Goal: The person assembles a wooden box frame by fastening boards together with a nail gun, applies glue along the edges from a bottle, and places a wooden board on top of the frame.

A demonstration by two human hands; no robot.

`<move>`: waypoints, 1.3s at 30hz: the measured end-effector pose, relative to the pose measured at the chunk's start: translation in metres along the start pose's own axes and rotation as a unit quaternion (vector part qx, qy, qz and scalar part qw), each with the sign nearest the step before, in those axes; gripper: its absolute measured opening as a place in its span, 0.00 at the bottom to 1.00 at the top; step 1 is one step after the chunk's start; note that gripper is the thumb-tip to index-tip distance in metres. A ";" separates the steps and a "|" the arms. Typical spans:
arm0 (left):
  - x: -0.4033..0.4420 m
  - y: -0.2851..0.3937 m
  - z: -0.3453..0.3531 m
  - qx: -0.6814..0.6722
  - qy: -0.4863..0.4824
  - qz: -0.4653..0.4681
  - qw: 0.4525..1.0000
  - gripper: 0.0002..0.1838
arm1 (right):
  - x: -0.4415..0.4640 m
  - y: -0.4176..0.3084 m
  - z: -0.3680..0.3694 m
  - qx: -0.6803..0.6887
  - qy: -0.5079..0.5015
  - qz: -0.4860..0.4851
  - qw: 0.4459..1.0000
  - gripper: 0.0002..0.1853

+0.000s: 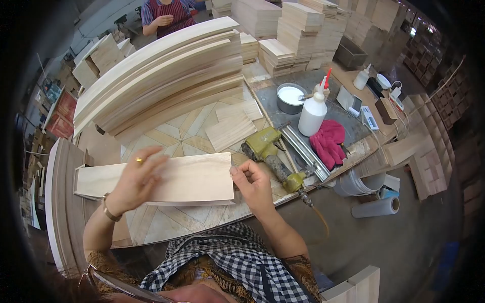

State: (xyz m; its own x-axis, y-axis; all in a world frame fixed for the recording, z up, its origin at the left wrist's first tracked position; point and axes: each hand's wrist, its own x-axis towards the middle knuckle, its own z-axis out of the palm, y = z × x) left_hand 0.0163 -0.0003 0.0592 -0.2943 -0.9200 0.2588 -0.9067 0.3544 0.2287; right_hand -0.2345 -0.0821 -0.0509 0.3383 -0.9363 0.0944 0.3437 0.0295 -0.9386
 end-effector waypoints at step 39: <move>0.044 0.029 0.057 -0.054 -0.042 0.122 0.990 0.24 | 0.040 -0.128 -0.094 -0.334 -0.011 0.108 0.936 0.23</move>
State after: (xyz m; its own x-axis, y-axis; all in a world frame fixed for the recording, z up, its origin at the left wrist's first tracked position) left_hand -0.0405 -0.0395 0.0236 -0.5283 -0.8144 0.2399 -0.7699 0.5787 0.2689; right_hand -0.3478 -0.1561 0.0418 0.3571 -0.9260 -0.1226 -0.3576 -0.0143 -0.9338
